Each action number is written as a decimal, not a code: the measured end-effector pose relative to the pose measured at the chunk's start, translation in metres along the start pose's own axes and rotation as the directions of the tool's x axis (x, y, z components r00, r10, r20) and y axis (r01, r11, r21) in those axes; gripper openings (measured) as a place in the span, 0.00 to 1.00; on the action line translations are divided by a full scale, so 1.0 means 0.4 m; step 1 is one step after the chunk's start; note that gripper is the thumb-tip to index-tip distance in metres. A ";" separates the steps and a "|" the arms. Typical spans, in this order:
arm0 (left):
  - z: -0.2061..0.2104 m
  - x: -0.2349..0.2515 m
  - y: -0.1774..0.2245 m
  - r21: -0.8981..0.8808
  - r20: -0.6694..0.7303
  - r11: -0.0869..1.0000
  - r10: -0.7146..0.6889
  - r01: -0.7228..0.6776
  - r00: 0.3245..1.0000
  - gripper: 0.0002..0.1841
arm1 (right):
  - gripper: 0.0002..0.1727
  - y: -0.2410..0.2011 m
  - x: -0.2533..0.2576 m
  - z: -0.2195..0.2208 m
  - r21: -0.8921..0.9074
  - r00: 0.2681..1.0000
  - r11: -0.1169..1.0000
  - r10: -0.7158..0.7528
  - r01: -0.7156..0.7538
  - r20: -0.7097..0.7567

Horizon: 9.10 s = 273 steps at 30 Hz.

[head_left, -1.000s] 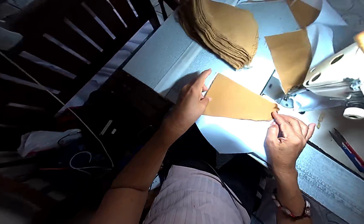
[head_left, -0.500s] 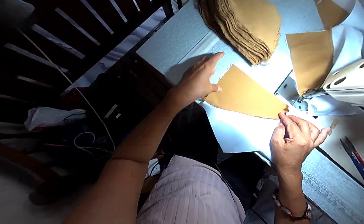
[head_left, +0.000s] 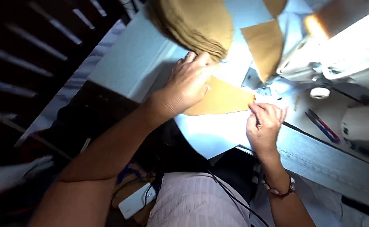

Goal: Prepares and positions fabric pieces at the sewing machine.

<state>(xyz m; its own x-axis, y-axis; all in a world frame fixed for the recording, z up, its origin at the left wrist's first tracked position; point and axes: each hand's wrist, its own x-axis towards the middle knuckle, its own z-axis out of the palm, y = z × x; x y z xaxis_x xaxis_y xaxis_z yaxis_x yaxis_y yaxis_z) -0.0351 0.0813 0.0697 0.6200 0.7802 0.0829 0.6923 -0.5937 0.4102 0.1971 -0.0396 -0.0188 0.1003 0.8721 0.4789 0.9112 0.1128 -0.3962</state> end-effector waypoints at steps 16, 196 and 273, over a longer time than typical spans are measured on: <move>0.209 0.118 -0.019 -0.115 0.020 0.620 0.783 -0.776 0.622 0.20 | 0.12 -0.018 0.005 -0.002 0.143 0.991 0.988 0.082 -0.066 -0.110; 0.507 -0.204 0.566 -0.857 0.488 0.358 0.795 0.371 0.361 0.13 | 0.21 0.078 -1.141 -0.380 0.077 0.109 0.148 0.923 -0.986 -0.369; -0.055 0.141 -0.101 0.001 -0.432 0.969 0.222 -0.246 0.874 0.14 | 0.26 -0.054 -0.040 0.000 0.052 0.970 0.988 -0.151 0.144 0.192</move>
<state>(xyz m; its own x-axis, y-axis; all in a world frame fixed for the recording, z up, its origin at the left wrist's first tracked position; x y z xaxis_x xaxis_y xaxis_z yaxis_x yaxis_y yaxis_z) -0.0361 0.1537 0.0778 0.5363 0.6351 0.5559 0.5191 -0.7675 0.3761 0.1757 -0.0558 -0.0178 -0.1175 0.9200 0.3739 0.8940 0.2619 -0.3636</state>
